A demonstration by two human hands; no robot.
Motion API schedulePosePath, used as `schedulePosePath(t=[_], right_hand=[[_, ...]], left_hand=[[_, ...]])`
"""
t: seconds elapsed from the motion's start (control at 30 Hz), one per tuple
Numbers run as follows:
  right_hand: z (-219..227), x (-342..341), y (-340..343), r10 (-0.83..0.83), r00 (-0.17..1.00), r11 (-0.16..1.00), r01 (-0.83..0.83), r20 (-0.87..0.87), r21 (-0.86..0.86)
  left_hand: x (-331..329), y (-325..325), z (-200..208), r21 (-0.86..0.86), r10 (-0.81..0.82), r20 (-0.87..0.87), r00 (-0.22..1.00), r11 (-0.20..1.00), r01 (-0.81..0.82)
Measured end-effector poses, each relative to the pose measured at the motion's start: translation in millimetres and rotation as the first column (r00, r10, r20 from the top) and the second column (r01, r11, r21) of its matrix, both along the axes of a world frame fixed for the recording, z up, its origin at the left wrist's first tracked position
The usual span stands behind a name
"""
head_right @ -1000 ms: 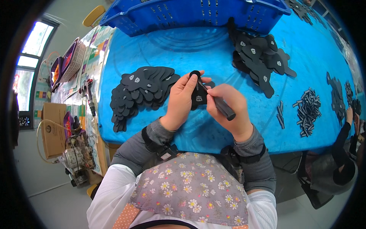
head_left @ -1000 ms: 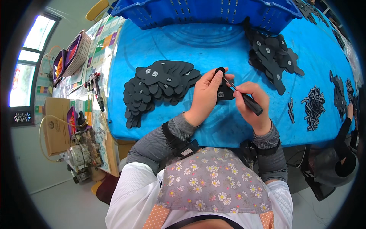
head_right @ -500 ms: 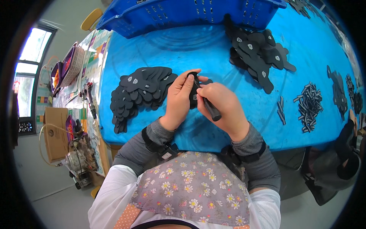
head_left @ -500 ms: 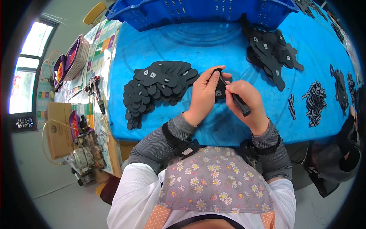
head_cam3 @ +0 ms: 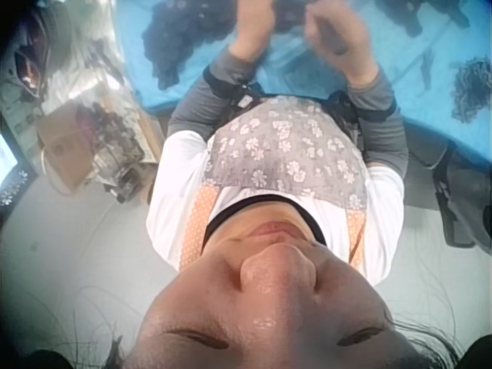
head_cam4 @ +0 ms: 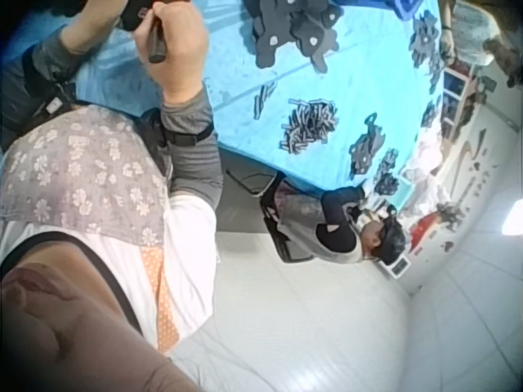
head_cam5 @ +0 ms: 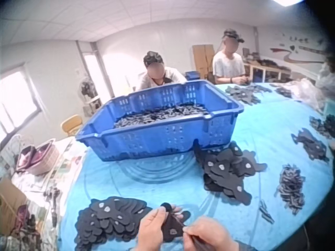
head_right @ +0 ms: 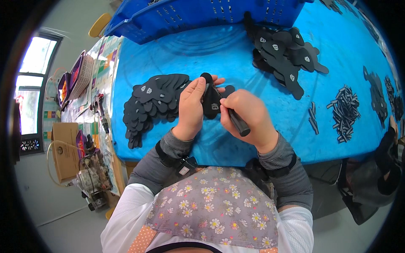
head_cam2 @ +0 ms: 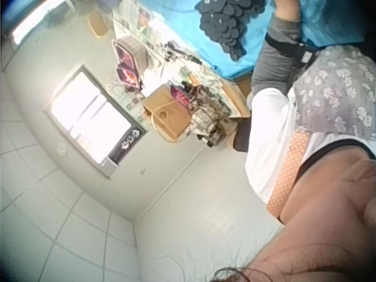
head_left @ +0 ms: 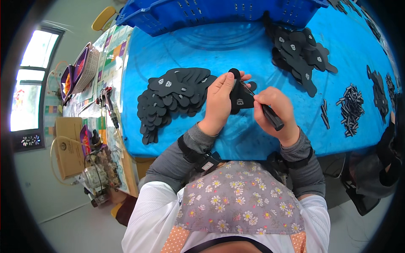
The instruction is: Use a small tool to assemble and mark black shoe components on a workbench.
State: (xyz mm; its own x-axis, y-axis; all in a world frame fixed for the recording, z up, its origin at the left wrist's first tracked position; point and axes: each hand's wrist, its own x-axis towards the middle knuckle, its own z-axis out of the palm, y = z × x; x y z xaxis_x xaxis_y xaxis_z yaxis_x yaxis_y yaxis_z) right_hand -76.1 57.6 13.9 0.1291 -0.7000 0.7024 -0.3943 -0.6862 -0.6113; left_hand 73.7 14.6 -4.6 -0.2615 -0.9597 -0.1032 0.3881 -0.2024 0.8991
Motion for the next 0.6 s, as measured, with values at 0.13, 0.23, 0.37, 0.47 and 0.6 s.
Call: schedulePosePath(t=[0.13, 0.23, 0.37, 0.47, 0.6], right_hand=[[2.2, 1.4, -0.6, 0.005, 1.0, 1.0, -0.005, 0.012, -0.025], [0.9, 1.7, 0.2, 0.017, 1.0, 0.999, -0.017, 0.004, 0.027], [-4.6, 2.7, 1.1, 0.005, 0.99, 0.993, -0.022, 0.142, 0.113], [-5.4, 2.8, 3.2, -0.005, 0.978, 0.981, -0.034, 0.207, 0.189], [-2.2, 2.3, 5.2, -0.029, 0.965, 0.943, -0.06, 0.261, 0.328]], left_hand=[[-1.0, 3.6, 3.9, 0.036, -0.018, -0.021, 1.0, 0.999, 0.019], [-0.7, 3.8, 3.8, 0.025, -0.013, -0.027, 1.0, 1.0, 0.014], [-2.4, 4.2, 2.2, 0.005, -0.02, -0.009, 1.0, 1.0, 0.02], [-1.9, 5.3, 0.4, -0.044, -0.042, 0.04, 0.998, 0.998, 0.044], [-2.5, 6.0, 0.8, -0.086, -0.068, 0.103, 0.992, 0.993, 0.077]])
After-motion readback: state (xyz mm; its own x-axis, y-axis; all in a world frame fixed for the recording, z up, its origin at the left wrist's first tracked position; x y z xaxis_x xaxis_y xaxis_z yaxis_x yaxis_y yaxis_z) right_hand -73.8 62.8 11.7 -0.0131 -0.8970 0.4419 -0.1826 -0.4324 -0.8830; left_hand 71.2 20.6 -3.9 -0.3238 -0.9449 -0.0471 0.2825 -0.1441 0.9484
